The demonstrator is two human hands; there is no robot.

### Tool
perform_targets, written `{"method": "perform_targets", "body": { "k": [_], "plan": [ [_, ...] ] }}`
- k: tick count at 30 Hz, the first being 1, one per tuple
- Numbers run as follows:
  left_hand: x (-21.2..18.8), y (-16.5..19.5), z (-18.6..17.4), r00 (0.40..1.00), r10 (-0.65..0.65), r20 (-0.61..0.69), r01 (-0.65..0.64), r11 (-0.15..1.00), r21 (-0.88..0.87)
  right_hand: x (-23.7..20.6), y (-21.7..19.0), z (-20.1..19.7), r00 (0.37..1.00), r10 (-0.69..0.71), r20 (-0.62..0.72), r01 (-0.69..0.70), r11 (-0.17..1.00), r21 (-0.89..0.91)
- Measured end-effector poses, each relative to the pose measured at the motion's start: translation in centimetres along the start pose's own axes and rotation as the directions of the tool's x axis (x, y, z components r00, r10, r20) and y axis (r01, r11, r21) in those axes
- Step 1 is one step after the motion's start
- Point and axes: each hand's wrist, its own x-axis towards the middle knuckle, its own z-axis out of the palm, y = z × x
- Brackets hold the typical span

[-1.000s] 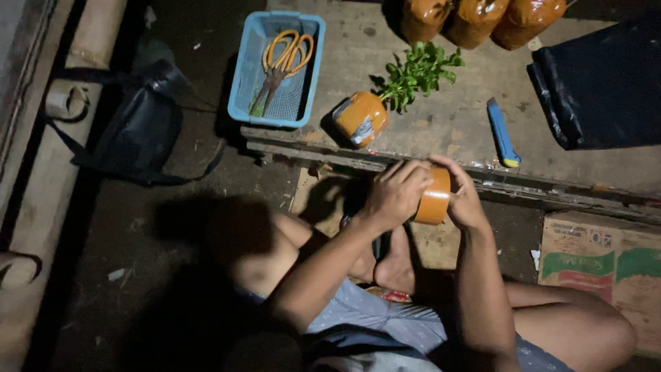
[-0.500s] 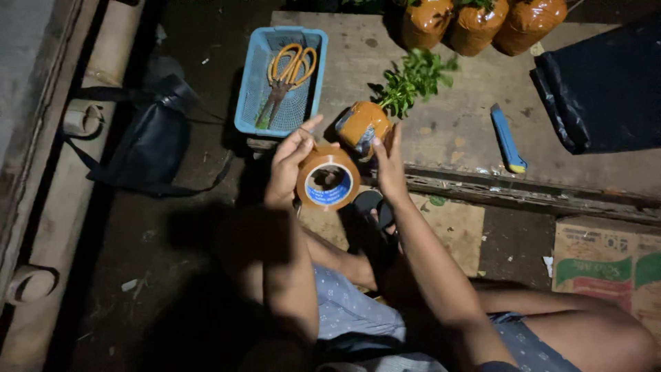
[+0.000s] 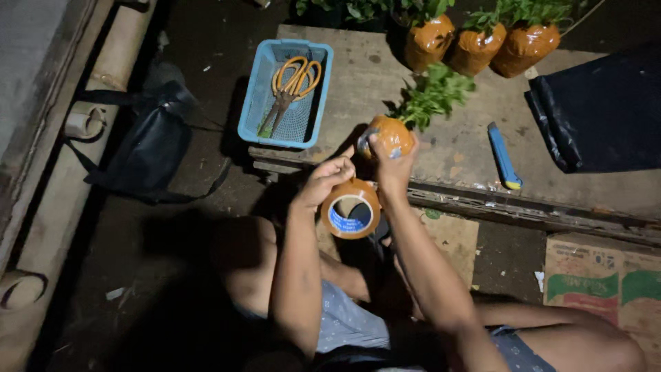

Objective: The person wraps a small potted plant with orange tape, securing the pot and foliage. They use a utility knife to cut the tape and place the wrapped plant among others on the table.

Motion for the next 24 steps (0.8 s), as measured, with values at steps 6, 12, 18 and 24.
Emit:
{"method": "perform_targets", "body": {
  "k": [6,12,18,24],
  "plan": [
    [0.4,0.6,3.3,0.985,-0.052,0.168,0.056,0.998,-0.024,-2.4,0.1,-3.7,0.922,-0.333,-0.195,0.324,0.943,-0.077],
    [4.3,-0.9,3.4,0.981,-0.113,0.159,0.105,0.993,0.059,-0.8,3.1,-6.1,0.990,-0.046,-0.133,0.085,0.949,0.303],
    [6.2,0.5,1.6,0.962,-0.183,0.205,0.197,0.979,-0.048,0.1,4.0,-7.9,0.940,-0.335,0.059,0.340,0.923,-0.181],
    [1.5,3.8,5.5,0.994,-0.059,0.092,0.064,0.996,-0.055,0.2,1.9,-9.2,0.944,-0.309,0.116,0.327,0.923,-0.204]
  ]
}}
